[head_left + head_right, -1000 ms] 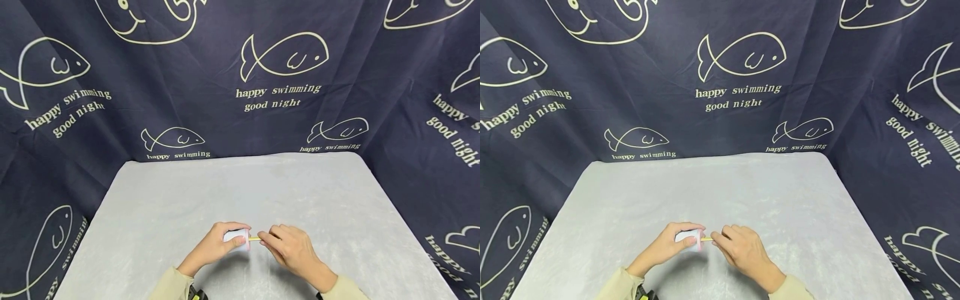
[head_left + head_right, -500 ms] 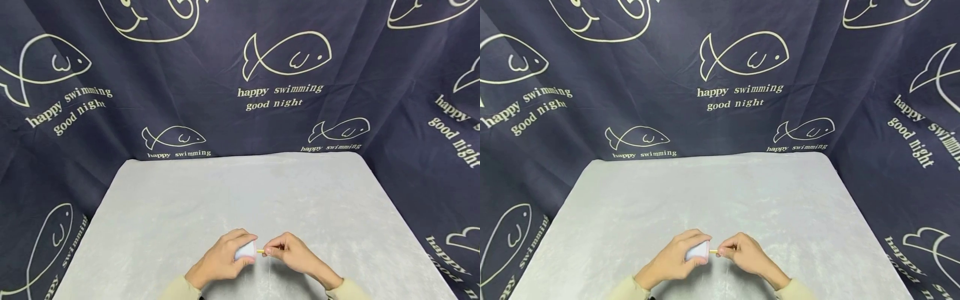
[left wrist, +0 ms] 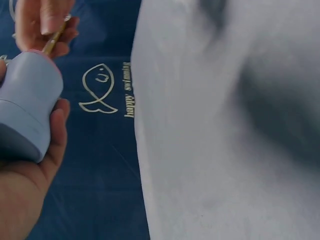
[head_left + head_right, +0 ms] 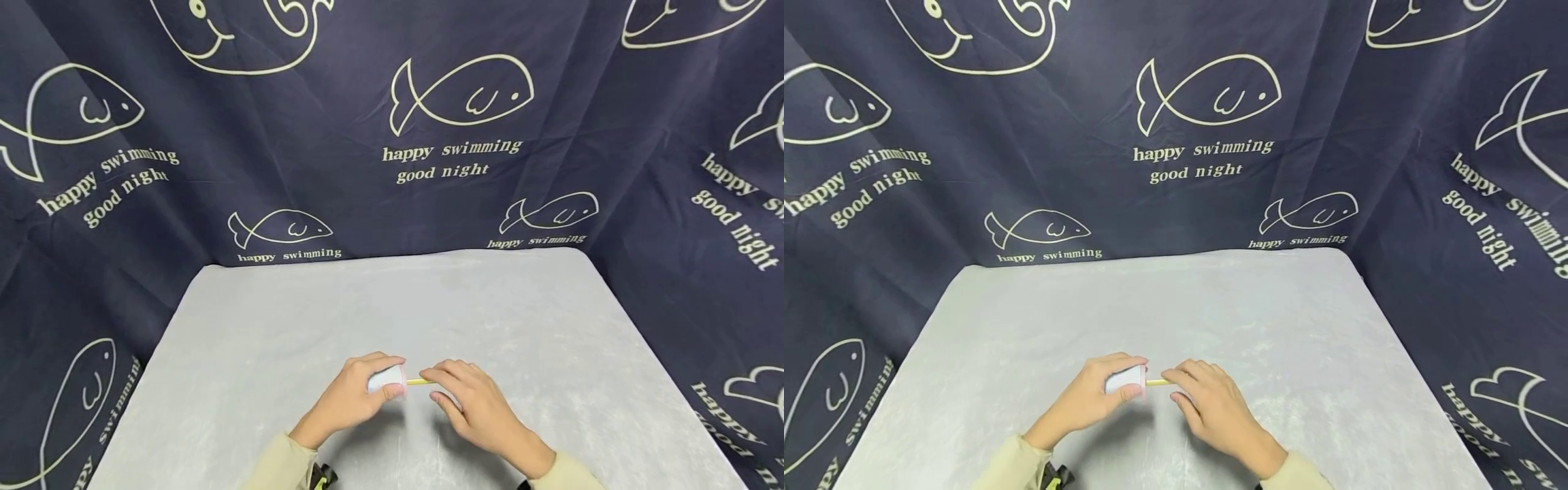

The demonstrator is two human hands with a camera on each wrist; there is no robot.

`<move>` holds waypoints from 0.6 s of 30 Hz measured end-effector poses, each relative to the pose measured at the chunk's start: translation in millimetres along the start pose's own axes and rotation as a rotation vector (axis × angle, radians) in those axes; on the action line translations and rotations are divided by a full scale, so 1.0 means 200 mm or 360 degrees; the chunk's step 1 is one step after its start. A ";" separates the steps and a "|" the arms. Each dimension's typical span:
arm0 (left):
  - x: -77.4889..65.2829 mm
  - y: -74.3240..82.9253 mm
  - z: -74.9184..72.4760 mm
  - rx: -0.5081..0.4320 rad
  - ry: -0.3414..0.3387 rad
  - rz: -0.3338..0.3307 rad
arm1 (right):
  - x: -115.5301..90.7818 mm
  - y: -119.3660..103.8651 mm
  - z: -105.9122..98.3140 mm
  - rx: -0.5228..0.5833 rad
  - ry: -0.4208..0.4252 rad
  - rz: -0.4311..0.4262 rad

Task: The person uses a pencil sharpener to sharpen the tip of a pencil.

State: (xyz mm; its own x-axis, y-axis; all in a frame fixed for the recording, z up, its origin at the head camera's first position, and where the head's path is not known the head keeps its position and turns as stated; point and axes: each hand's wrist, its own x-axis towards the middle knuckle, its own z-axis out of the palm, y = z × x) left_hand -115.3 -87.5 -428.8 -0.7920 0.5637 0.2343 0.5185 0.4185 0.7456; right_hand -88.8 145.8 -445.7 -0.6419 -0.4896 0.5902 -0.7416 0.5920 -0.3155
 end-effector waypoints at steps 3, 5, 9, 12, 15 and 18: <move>0.01 -0.01 -0.03 -0.0079 -0.0041 -0.0065 | 0.00 0.01 0.01 -0.0164 0.0053 -0.0183; 0.01 -0.01 -0.04 -0.0166 -0.0072 -0.0105 | 0.00 0.02 0.02 -0.0280 0.0063 -0.0268; 0.02 -0.01 -0.04 -0.0282 -0.0092 -0.0105 | 0.01 0.02 0.03 -0.0463 0.0116 -0.0368; 0.03 0.00 -0.04 -0.0342 -0.0109 -0.0057 | 0.03 0.01 0.03 -0.0545 0.0308 -0.0458; 0.02 0.03 -0.02 -0.0358 -0.0114 -0.0026 | 0.05 0.01 0.03 -0.0563 0.0495 -0.0515; 0.01 0.04 0.01 -0.0253 -0.0085 0.0047 | 0.05 -0.01 0.01 -0.0346 0.0383 -0.0379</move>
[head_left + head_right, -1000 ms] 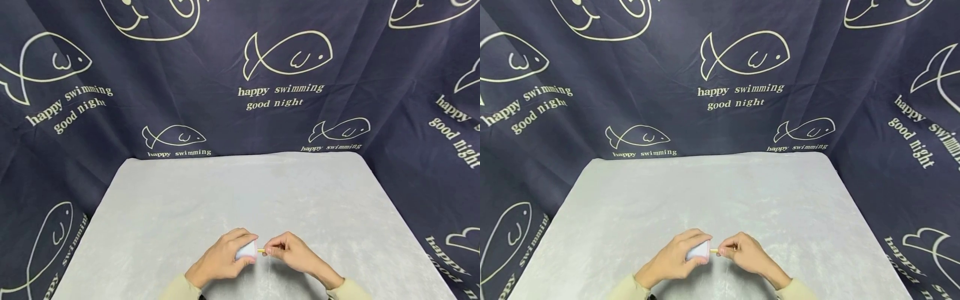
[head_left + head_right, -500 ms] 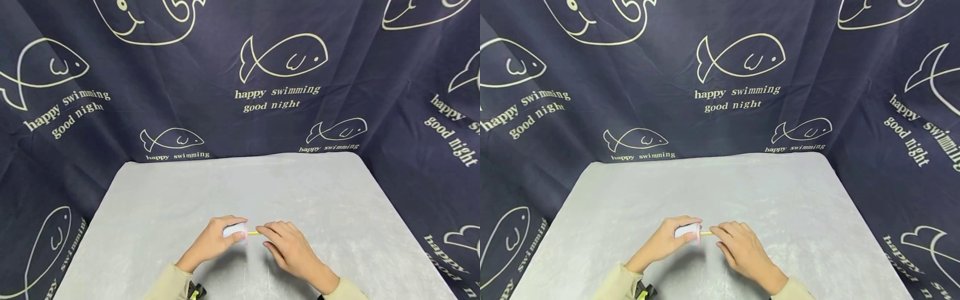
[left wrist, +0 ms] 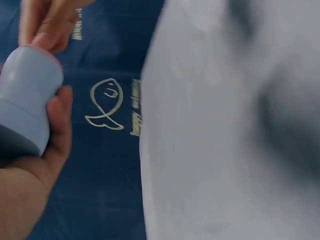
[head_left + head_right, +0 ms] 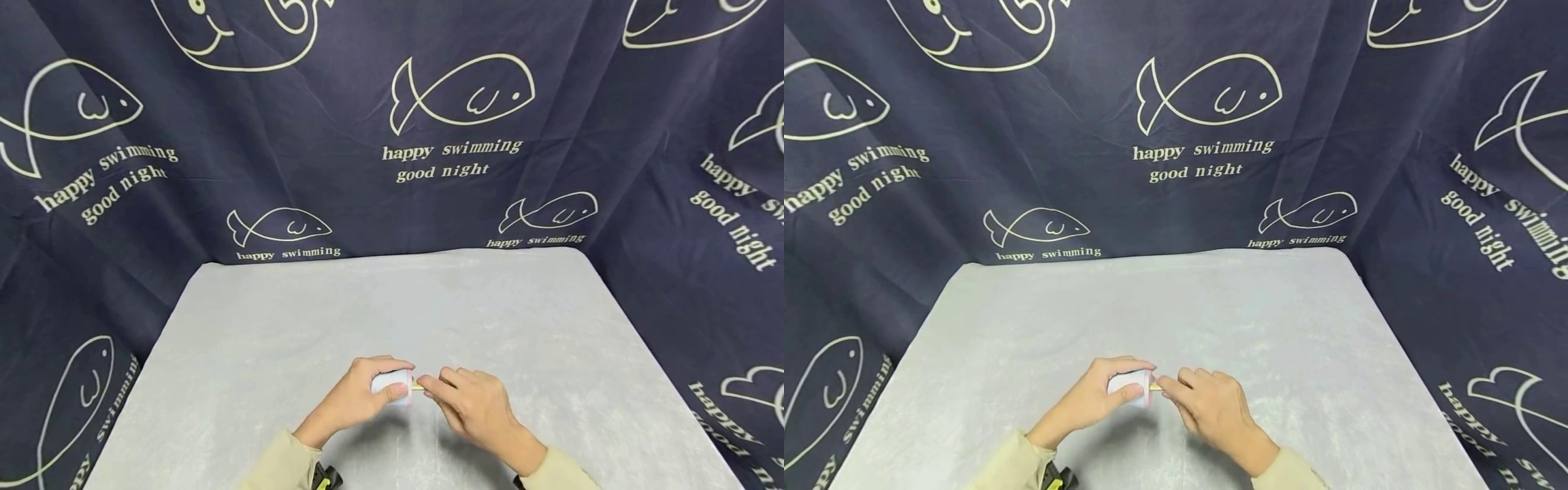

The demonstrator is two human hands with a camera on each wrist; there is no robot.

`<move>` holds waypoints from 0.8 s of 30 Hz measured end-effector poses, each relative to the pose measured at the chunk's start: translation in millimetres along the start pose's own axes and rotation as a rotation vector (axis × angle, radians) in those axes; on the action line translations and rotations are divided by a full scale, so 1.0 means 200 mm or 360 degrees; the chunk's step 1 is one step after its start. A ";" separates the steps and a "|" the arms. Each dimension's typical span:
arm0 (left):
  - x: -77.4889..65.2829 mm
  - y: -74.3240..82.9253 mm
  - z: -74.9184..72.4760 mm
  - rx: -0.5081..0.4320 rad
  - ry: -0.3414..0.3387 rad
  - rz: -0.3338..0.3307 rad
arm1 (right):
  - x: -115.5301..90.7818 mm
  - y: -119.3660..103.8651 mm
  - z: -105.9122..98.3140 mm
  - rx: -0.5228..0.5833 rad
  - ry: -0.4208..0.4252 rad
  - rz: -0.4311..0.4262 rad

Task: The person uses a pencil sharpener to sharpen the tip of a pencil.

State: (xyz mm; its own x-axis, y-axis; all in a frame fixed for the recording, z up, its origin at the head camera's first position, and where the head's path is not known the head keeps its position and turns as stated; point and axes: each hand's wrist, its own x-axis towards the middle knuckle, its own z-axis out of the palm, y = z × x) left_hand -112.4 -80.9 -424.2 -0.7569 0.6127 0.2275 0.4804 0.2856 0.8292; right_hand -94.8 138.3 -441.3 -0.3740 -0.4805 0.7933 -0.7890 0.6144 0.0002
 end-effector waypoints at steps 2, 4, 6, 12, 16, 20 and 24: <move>-0.01 -0.01 0.02 0.0128 0.0012 0.0113 | -0.01 -0.01 -0.02 0.0278 -0.0223 0.0251; -0.01 -0.01 0.04 0.0229 0.0022 0.0219 | -0.02 -0.02 -0.05 0.0507 -0.0429 0.0516; -0.01 -0.02 0.05 0.0277 0.0029 0.0283 | -0.02 -0.02 -0.06 0.0609 -0.0564 0.0690; 0.01 -0.04 0.02 0.0237 0.0030 0.0140 | -0.04 -0.01 -0.06 0.0470 -0.0503 0.0555; 0.01 -0.05 -0.01 0.0201 0.0026 0.0050 | -0.06 0.00 -0.06 0.0332 -0.0410 0.0365; 0.01 -0.05 -0.02 0.0078 0.0073 0.0011 | -0.07 0.03 -0.06 0.0212 -0.0330 0.0243; 0.02 -0.04 -0.01 0.0041 0.0181 0.0099 | -0.05 0.04 -0.05 0.0216 -0.0237 0.0249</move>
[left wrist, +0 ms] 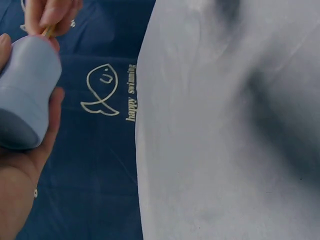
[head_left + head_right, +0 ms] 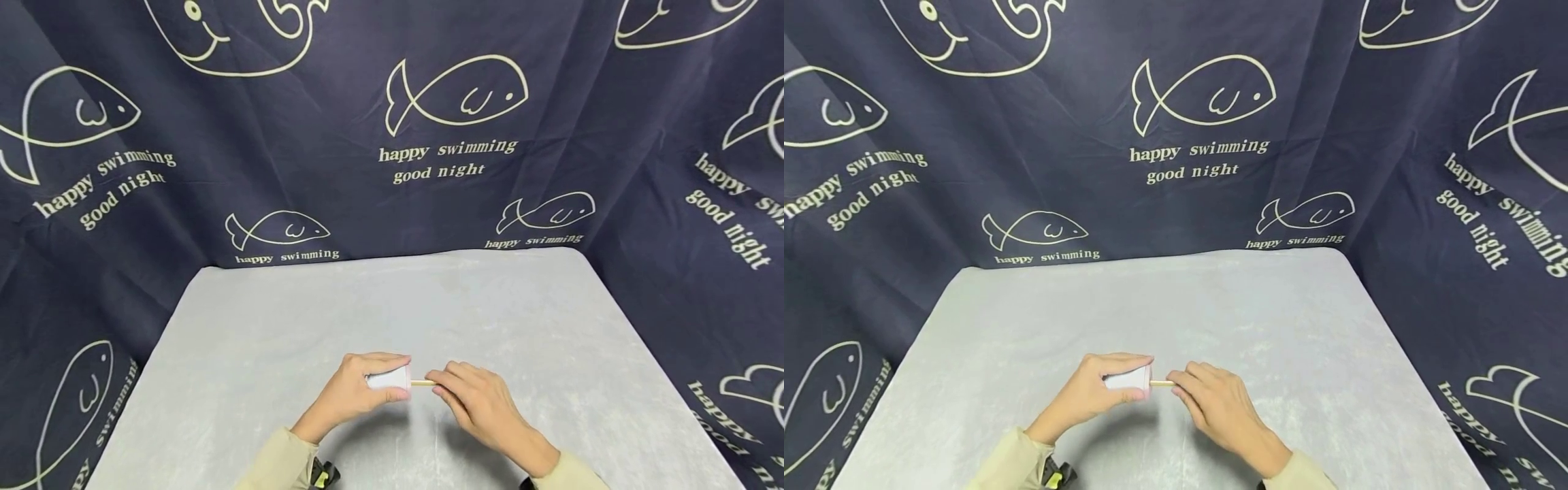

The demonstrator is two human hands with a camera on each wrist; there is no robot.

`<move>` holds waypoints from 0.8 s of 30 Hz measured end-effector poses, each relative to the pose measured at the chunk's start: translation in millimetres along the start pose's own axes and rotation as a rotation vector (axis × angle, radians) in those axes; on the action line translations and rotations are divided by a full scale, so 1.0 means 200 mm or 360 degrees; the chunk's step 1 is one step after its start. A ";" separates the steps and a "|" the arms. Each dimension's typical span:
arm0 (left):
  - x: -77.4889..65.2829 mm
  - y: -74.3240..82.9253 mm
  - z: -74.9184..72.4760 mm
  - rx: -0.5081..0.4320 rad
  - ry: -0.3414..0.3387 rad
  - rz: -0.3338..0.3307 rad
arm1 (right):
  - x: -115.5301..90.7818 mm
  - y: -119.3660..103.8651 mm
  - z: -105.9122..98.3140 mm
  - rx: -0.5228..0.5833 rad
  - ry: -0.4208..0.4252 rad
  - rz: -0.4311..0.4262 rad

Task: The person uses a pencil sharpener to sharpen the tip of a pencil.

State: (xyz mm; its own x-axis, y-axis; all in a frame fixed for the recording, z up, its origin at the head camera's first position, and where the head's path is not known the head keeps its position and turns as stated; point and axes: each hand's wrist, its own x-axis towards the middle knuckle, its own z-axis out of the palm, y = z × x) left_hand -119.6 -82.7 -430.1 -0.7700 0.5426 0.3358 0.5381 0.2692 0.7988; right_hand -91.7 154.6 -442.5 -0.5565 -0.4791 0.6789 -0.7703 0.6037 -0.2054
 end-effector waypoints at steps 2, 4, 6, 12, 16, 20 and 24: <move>-0.01 0.00 0.01 0.0051 0.0062 0.0146 | 0.01 0.00 0.00 0.0051 0.0005 0.0051; -0.01 -0.01 0.02 0.0134 0.0132 0.0327 | 0.03 -0.01 -0.01 0.0102 -0.0026 0.0119; -0.01 -0.02 0.03 0.0268 0.0213 0.0525 | 0.05 -0.01 -0.03 0.0158 -0.0098 0.0209; -0.01 -0.03 0.04 0.0817 0.0344 0.1021 | 0.08 -0.02 -0.07 0.0378 -0.0369 0.0491; -0.01 -0.03 0.04 0.1198 0.0401 0.1203 | 0.08 -0.02 -0.06 0.0445 -0.0457 0.0572; 0.00 -0.01 0.04 0.1506 0.0457 0.1339 | 0.08 0.00 -0.06 0.0573 -0.0555 0.0673; -0.01 0.01 0.04 0.1670 0.0452 0.1441 | 0.08 0.01 -0.06 0.0855 -0.0685 0.0827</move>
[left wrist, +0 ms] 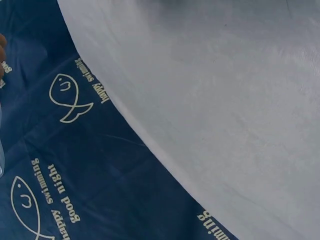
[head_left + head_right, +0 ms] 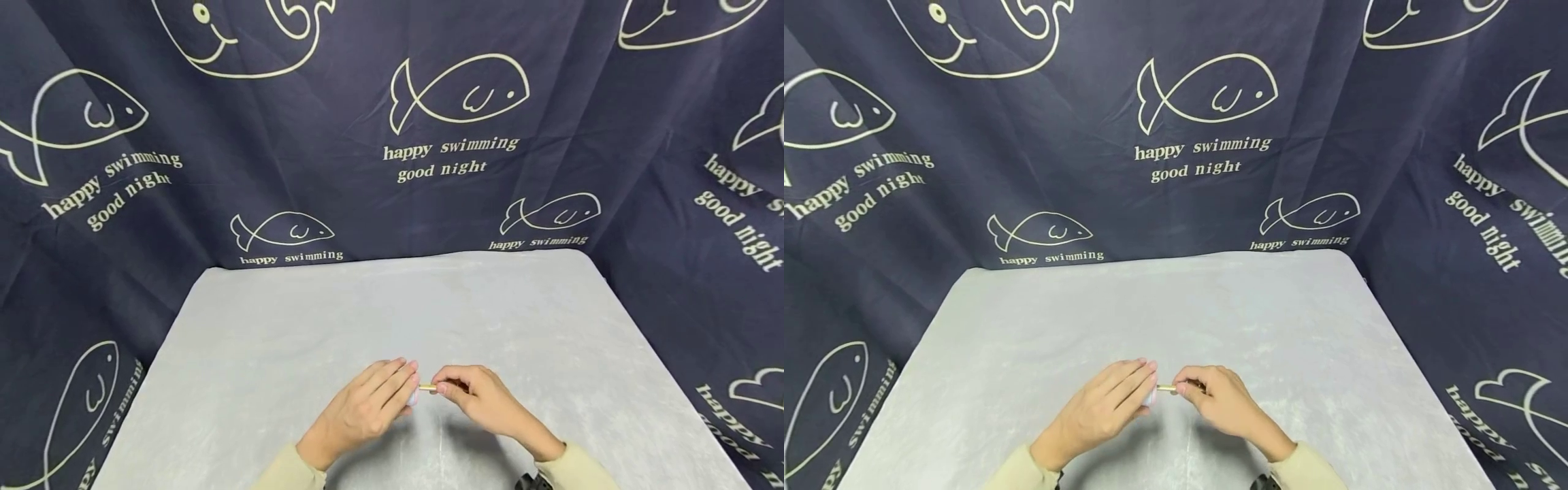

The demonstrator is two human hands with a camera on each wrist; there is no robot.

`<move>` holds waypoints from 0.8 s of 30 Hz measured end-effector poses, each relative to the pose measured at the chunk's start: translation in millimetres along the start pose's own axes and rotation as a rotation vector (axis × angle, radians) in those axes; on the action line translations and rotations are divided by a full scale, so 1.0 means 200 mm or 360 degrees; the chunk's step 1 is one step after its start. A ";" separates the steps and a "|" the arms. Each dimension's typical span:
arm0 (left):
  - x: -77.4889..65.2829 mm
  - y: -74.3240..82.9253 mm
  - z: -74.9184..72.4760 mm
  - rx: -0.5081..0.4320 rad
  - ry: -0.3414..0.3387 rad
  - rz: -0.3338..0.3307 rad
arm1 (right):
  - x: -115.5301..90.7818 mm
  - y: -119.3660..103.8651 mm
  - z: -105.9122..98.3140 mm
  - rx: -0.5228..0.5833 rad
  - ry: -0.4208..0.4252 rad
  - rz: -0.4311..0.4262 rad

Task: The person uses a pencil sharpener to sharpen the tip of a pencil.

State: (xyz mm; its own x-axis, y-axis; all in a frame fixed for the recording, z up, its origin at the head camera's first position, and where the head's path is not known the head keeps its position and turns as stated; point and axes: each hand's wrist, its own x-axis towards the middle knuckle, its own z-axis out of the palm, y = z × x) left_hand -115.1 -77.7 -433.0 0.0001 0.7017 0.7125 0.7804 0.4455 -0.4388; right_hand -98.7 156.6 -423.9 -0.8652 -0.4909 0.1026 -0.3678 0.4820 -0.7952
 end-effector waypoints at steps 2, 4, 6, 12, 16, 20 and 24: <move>0.00 0.01 0.00 0.0037 -0.0022 0.0025 | 0.00 0.00 0.00 0.0081 -0.0041 0.0030; -0.02 0.02 -0.01 0.0063 -0.0059 0.0030 | 0.00 0.01 0.00 0.0056 -0.0032 -0.0008; -0.05 0.02 0.00 0.0050 -0.0099 0.0000 | 0.00 0.01 0.02 -0.0090 0.0034 -0.0134; -0.13 -0.02 0.02 -0.0465 -0.0285 -0.0384 | 0.01 0.06 0.09 -0.0937 0.0548 -0.0782; -0.13 -0.04 0.00 -0.0733 -0.0352 -0.0548 | 0.03 0.08 0.11 -0.1247 0.0867 -0.1073; -0.07 -0.01 -0.02 -0.0723 -0.0367 -0.0511 | 0.05 0.06 0.13 -0.1391 0.1217 -0.1275; -0.03 0.04 -0.01 -0.0511 -0.0259 -0.0319 | 0.03 0.04 0.15 -0.1318 0.1373 -0.1329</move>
State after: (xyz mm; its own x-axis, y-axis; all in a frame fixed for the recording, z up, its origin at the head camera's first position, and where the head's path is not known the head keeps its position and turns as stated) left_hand -106.4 -79.8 -440.1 -0.2507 0.7090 0.6591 0.9104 0.4041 -0.0885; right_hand -97.1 134.9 -446.9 -0.1278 -0.3965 0.9091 -0.6846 0.6985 0.2084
